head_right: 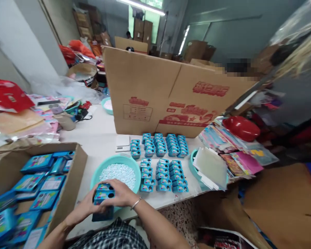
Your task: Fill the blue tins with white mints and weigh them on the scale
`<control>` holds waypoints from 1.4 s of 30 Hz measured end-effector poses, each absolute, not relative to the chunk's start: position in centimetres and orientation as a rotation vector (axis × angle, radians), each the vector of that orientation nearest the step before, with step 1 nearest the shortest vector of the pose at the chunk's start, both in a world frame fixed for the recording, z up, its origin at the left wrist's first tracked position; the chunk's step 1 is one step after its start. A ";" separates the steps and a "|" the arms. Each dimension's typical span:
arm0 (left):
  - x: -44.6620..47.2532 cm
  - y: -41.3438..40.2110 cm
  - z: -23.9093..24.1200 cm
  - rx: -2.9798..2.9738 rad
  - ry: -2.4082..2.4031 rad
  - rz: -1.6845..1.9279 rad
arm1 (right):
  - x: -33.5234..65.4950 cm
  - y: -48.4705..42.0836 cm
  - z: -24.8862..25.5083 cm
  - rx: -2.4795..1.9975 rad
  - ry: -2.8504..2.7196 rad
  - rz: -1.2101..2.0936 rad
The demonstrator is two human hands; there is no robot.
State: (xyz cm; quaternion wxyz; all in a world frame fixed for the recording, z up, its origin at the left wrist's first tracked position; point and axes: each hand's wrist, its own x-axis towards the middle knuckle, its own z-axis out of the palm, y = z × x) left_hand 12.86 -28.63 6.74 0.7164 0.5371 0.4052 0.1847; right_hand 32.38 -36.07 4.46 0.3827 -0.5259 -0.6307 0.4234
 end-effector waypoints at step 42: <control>22.6 -21.0 -7.6 2.303 0.864 -0.572 | 30.9 -30.6 -13.5 -2.294 -0.339 0.821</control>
